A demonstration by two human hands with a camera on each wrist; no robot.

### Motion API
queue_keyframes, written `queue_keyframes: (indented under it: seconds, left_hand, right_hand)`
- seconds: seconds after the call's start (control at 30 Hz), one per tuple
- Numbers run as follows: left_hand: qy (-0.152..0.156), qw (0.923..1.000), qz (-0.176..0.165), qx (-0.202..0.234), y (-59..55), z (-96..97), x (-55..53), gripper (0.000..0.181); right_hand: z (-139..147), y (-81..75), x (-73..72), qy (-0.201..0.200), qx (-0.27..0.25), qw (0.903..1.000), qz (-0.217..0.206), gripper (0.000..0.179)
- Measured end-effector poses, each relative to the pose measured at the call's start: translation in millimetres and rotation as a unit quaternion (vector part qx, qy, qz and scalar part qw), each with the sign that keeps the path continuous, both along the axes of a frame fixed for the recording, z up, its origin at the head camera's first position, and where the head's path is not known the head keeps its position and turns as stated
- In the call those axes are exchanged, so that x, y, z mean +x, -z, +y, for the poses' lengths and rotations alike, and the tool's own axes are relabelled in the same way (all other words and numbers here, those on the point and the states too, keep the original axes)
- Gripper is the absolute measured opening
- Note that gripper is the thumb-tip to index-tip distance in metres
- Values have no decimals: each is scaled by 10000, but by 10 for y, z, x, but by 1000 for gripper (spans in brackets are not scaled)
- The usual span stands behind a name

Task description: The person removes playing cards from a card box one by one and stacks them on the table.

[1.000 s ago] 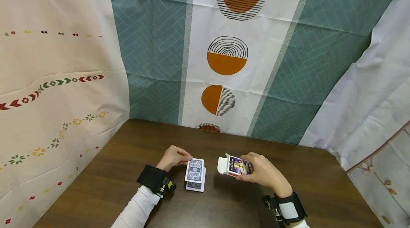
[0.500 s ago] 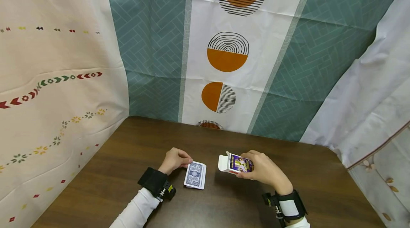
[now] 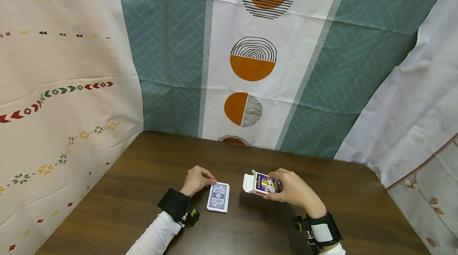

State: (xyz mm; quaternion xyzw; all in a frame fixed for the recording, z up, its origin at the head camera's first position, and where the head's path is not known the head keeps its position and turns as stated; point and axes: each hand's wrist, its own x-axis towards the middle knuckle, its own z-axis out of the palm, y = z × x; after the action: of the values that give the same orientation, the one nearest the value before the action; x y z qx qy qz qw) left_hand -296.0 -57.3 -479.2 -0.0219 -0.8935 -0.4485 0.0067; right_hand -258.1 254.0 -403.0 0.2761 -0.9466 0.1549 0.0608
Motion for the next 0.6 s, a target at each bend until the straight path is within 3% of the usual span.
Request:
queue_keyframes:
  seconds: [0.3,0.6]
  left_hand:
    - [-163,9994,-300,42,40,-16,-29,7]
    - [-142,9994,-310,35,67,-2,-47,7]
  right_hand:
    - [10,19,-9,1,-13,10000,3,59]
    - [28,13,-12,8,-52,10000,-34,58]
